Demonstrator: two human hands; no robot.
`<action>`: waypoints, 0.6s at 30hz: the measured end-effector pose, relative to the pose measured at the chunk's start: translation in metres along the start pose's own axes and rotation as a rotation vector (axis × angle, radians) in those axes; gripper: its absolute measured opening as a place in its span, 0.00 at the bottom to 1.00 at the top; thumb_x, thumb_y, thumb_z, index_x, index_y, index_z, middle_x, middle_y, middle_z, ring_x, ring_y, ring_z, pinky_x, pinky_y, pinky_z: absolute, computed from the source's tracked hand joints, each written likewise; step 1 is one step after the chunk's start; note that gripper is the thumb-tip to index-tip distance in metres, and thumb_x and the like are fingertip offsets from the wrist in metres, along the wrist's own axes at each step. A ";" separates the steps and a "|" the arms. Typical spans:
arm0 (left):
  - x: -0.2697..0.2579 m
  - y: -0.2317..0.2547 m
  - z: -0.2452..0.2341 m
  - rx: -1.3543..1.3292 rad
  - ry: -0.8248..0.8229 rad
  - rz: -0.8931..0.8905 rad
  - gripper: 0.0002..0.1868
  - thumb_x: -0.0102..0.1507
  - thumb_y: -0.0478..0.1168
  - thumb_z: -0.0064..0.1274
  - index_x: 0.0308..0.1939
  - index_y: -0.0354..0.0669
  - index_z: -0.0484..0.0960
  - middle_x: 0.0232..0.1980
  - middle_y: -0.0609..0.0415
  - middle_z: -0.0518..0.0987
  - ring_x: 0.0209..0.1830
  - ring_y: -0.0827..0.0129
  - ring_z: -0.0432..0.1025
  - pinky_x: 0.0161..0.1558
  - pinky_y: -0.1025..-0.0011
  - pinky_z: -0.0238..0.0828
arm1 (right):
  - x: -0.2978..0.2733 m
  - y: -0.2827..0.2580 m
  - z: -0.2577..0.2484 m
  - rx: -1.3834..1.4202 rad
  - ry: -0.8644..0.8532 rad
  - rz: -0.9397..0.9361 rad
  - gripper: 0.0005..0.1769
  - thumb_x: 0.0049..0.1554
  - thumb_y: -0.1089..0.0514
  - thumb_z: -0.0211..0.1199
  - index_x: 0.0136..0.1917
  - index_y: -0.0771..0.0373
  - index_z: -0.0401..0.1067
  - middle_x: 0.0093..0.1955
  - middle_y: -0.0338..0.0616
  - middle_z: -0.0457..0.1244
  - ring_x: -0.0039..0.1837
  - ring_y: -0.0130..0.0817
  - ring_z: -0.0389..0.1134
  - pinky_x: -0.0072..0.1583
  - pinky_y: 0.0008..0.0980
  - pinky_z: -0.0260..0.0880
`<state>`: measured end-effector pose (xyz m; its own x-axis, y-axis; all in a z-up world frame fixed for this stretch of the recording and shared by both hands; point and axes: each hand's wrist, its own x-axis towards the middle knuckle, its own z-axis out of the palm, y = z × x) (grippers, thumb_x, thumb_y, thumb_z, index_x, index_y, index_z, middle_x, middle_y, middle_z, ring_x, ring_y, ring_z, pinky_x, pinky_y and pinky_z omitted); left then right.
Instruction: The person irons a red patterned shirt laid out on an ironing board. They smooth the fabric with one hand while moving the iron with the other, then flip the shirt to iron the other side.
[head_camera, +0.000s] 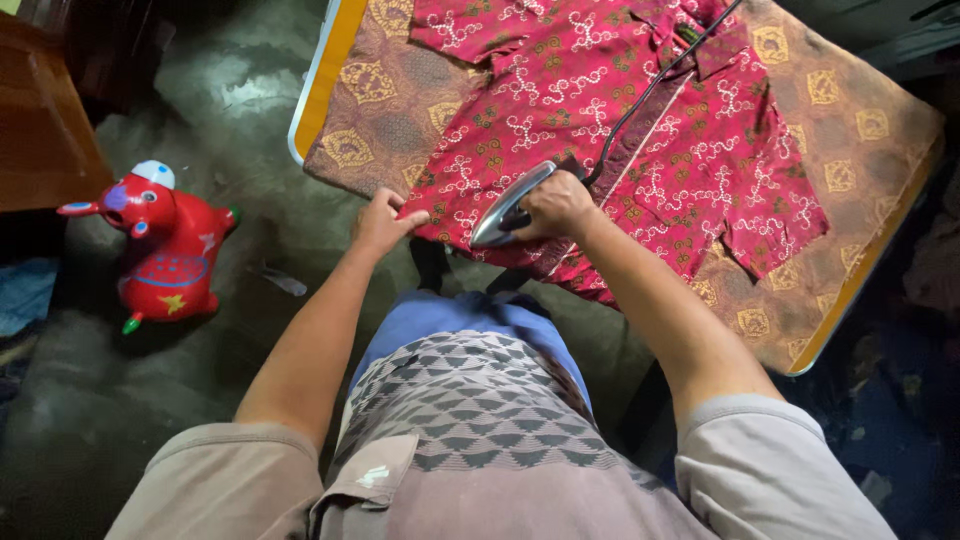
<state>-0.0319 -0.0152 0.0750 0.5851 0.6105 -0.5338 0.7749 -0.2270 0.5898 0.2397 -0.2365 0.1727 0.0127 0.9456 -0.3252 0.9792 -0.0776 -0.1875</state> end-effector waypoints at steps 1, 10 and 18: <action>-0.001 -0.002 0.000 0.005 -0.026 0.020 0.30 0.49 0.59 0.70 0.43 0.44 0.78 0.36 0.51 0.84 0.39 0.58 0.79 0.42 0.59 0.73 | 0.005 -0.002 -0.002 -0.001 -0.017 0.039 0.33 0.45 0.23 0.64 0.36 0.54 0.80 0.35 0.45 0.70 0.42 0.42 0.73 0.47 0.42 0.72; 0.002 -0.025 0.010 -0.074 0.076 -0.008 0.18 0.61 0.56 0.62 0.42 0.47 0.84 0.39 0.49 0.84 0.41 0.56 0.79 0.43 0.58 0.73 | 0.018 0.002 -0.005 -0.144 -0.175 -0.213 0.34 0.47 0.21 0.62 0.36 0.53 0.81 0.34 0.42 0.70 0.43 0.41 0.73 0.47 0.42 0.73; -0.002 -0.023 0.015 -0.086 0.105 -0.093 0.17 0.62 0.56 0.60 0.42 0.48 0.84 0.41 0.49 0.84 0.43 0.53 0.78 0.44 0.57 0.72 | 0.026 -0.006 -0.007 0.018 0.029 0.098 0.33 0.46 0.23 0.65 0.35 0.56 0.81 0.35 0.46 0.70 0.41 0.41 0.73 0.46 0.42 0.73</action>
<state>-0.0474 -0.0227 0.0533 0.4797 0.7032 -0.5248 0.7987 -0.1023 0.5930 0.2356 -0.2092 0.1719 0.1143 0.9418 -0.3161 0.9693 -0.1755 -0.1725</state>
